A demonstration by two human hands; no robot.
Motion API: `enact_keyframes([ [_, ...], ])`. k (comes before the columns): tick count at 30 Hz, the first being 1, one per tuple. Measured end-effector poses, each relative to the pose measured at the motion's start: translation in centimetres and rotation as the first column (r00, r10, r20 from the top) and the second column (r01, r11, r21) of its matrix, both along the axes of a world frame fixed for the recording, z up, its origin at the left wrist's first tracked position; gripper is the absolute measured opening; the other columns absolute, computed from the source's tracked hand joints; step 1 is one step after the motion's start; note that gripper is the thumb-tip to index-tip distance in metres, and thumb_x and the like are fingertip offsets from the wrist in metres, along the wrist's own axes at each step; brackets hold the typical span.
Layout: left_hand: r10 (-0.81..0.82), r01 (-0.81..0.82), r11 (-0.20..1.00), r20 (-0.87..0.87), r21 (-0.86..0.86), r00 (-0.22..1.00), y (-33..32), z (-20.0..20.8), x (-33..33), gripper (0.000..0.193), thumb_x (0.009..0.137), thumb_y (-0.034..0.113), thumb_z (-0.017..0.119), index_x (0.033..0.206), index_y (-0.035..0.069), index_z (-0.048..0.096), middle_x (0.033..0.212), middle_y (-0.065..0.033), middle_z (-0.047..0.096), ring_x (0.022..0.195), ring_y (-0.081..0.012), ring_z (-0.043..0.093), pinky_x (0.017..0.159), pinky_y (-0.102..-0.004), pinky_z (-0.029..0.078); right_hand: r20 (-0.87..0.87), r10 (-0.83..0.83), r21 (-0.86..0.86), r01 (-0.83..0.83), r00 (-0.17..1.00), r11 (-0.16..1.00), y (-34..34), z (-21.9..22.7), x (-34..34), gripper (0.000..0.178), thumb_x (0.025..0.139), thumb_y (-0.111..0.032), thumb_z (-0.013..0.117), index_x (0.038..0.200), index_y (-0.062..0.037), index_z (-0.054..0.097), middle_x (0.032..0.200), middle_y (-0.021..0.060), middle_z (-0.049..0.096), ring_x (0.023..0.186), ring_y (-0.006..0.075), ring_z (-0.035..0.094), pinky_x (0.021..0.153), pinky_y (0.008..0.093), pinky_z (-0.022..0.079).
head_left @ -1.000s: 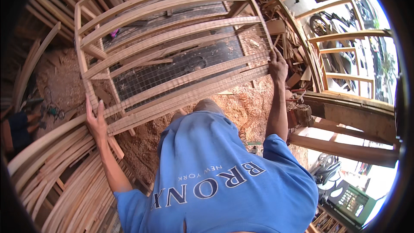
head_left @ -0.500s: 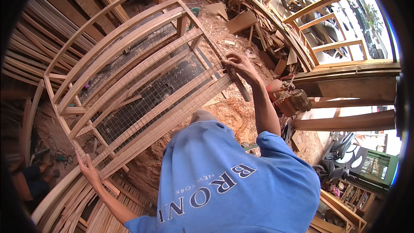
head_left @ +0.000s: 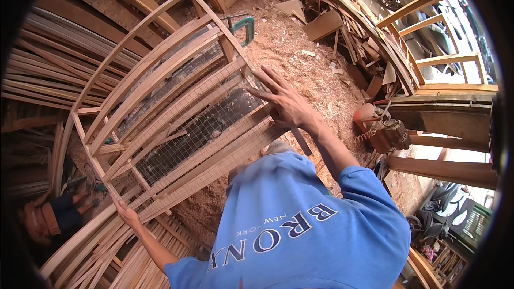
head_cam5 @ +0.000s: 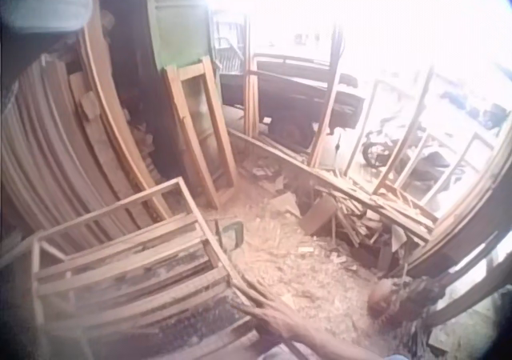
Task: The person assembles a wooden frame by positioning slats and using a nail gun to fasten them. They repeatedly align and secure wooden pieces to a mesh-backed structure, then flip the frame to work on the opposite side.
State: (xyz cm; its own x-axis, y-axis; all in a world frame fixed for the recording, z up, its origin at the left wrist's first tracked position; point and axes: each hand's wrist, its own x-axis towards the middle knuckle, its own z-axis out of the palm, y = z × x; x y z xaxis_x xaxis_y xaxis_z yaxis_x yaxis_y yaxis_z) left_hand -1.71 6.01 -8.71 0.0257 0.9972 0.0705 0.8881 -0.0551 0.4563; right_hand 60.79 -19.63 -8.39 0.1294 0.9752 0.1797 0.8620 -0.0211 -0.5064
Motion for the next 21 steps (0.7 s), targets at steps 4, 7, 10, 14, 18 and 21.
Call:
enact_keyframes([
  [4,-0.003,0.003,1.000,0.000,-0.001,1.000,-0.1,0.1,-0.1,0.057,0.110,0.038,0.028,0.159,0.009,0.030,0.163,-0.0194,0.031,0.150,-0.0399,0.029,0.122,-0.0474,0.027,0.163,0.104,-0.097,-0.089,0.981,0.991,2.4,0.9,1.5,0.070,0.074,-0.020,0.065,0.143,-0.0116,0.057,0.162,0.0128,0.034,0.153,0.0263,0.025,0.128,0.0515,0.012],
  [7,0.024,-0.024,1.000,-0.011,0.000,1.000,-0.3,0.3,0.4,0.056,0.110,0.038,0.027,0.159,0.009,0.032,0.163,-0.0183,0.032,0.150,-0.0390,0.029,0.121,-0.0476,0.027,0.217,0.007,-0.129,0.022,0.976,0.991,3.4,0.9,0.3,0.063,0.088,-0.038,0.059,0.145,-0.0136,0.054,0.160,0.0143,0.037,0.152,0.0264,0.029,0.127,0.0533,0.013],
  [10,0.027,-0.026,0.999,-0.057,0.028,0.998,-0.5,0.4,0.7,0.053,0.111,0.029,0.028,0.157,0.004,0.031,0.159,-0.0254,0.035,0.145,-0.0430,0.037,0.119,-0.0463,0.034,0.230,-0.125,-0.018,0.133,0.965,0.991,3.6,0.3,-2.1,0.073,0.097,-0.064,0.050,0.152,-0.0168,0.044,0.158,0.0151,0.038,0.150,0.0319,0.031,0.125,0.0573,0.016],
  [14,-0.003,0.007,0.998,-0.071,0.059,0.997,-0.3,0.2,0.4,0.054,0.111,0.032,0.029,0.157,0.004,0.032,0.158,-0.0261,0.036,0.143,-0.0439,0.039,0.117,-0.0474,0.036,0.238,-0.164,-0.031,0.177,0.957,0.984,3.4,-0.7,-2.4,0.080,0.095,-0.072,0.044,0.158,-0.0217,0.036,0.158,0.0155,0.037,0.151,0.0311,0.028,0.123,0.0591,0.018],
  [18,0.013,-0.012,0.999,-0.034,0.032,0.999,0.1,-0.1,-0.1,0.052,0.111,0.029,0.030,0.158,0.008,0.032,0.159,-0.0243,0.036,0.144,-0.0433,0.038,0.116,-0.0480,0.036,0.146,-0.157,0.014,0.157,0.977,0.988,3.3,-1.0,-2.2,0.075,0.096,-0.067,0.048,0.155,-0.0207,0.042,0.157,0.0158,0.038,0.151,0.0316,0.027,0.124,0.0543,0.019],
  [21,0.041,-0.040,0.999,0.011,-0.004,0.999,0.3,-0.2,-0.5,0.051,0.110,0.027,0.034,0.159,0.012,0.032,0.161,-0.0209,0.034,0.147,-0.0412,0.034,0.117,-0.0474,0.035,0.049,-0.138,0.044,0.136,0.989,0.990,3.4,-1.1,-1.9,0.070,0.096,-0.058,0.057,0.153,-0.0197,0.045,0.156,0.0158,0.039,0.150,0.0325,0.028,0.124,0.0503,0.023],
])
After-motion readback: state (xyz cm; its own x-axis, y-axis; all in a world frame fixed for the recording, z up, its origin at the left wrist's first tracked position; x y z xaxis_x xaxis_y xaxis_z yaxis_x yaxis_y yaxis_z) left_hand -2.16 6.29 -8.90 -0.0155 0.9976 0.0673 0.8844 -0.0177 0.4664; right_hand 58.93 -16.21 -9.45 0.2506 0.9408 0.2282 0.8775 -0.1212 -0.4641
